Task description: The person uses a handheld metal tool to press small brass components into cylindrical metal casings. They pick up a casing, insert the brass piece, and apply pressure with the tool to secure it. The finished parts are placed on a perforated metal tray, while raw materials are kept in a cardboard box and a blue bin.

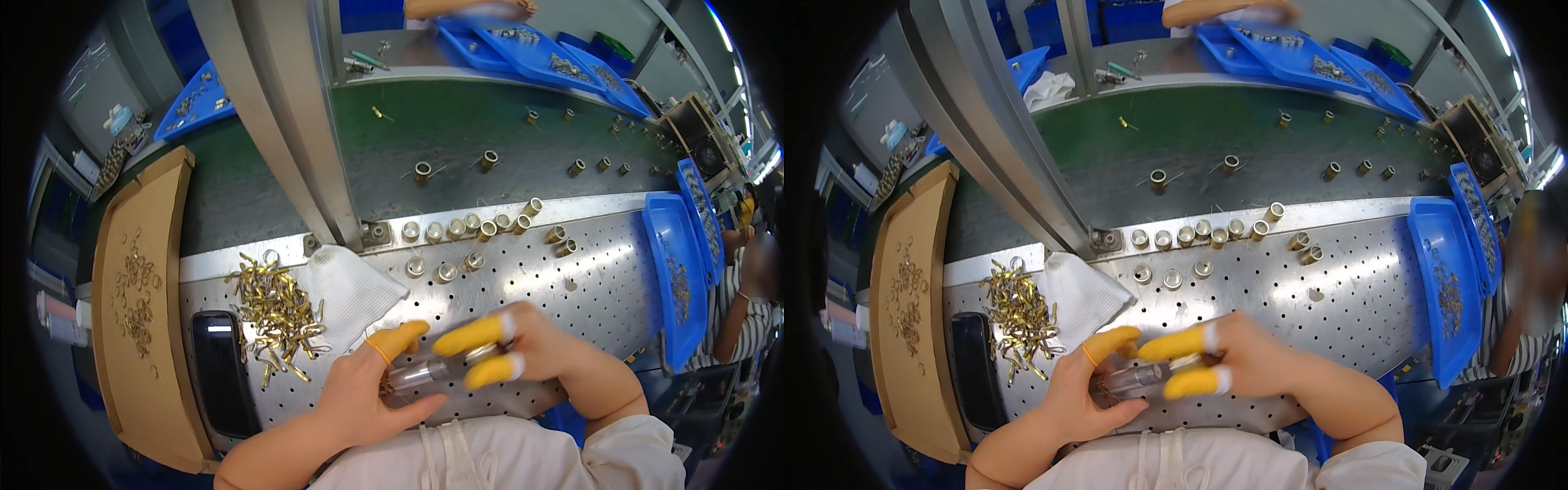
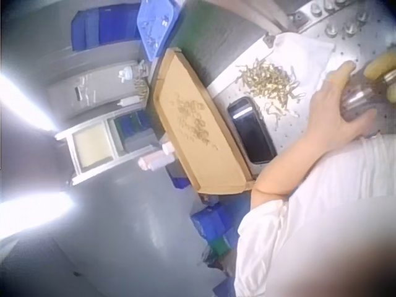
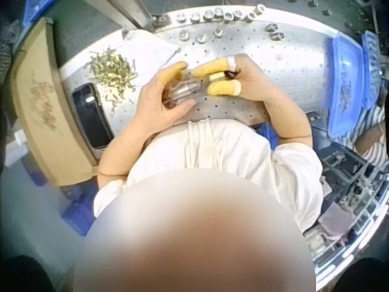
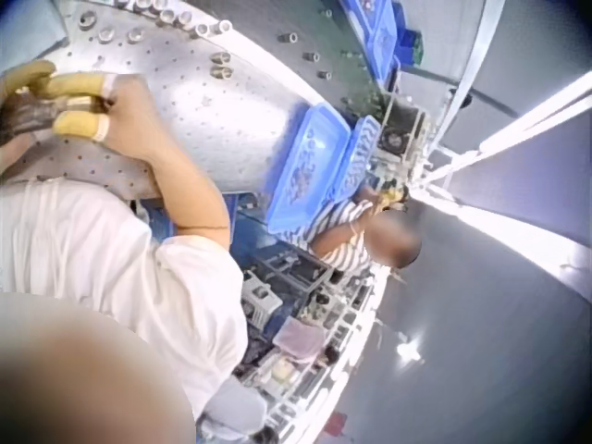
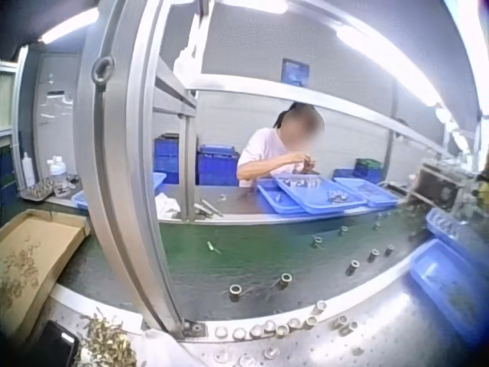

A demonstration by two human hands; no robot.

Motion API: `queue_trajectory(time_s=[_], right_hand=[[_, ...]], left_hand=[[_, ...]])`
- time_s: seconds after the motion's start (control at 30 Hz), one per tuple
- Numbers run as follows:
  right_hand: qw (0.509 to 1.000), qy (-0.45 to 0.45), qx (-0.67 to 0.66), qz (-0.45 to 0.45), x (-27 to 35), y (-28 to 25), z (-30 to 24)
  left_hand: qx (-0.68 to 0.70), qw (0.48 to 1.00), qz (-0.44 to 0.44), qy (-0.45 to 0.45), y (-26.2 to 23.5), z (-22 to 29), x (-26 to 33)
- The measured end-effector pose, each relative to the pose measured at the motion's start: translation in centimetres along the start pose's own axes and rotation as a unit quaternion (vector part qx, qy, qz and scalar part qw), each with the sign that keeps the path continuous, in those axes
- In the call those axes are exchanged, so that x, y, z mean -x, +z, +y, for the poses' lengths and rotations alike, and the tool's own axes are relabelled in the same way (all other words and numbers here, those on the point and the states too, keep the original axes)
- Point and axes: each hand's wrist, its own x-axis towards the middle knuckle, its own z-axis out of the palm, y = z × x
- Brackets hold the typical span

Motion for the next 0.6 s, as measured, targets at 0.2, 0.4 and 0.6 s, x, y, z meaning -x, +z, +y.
queue_trajectory(time_s=[0.2, 0.4, 0.6], right_hand=[[0.837, 0.029, -0.504, 0.211, -4.3, -6.4, 1.5], [0.944, -0.044, 0.259, 0.201, -16.1, -13.4, 2.0], [0.841, 0.128, 0.521, 0.073, -17.8, -8.6, -0.5]], left_hand=[[0.02, 0.997, 0.045, 0.06, -0.5, 0.2, 0.0], [0.017, 0.995, 0.053, 0.088, -0.3, 0.4, -0.1], [0.029, 0.995, 0.092, 0.04, -1.6, 0.2, 0.6]])
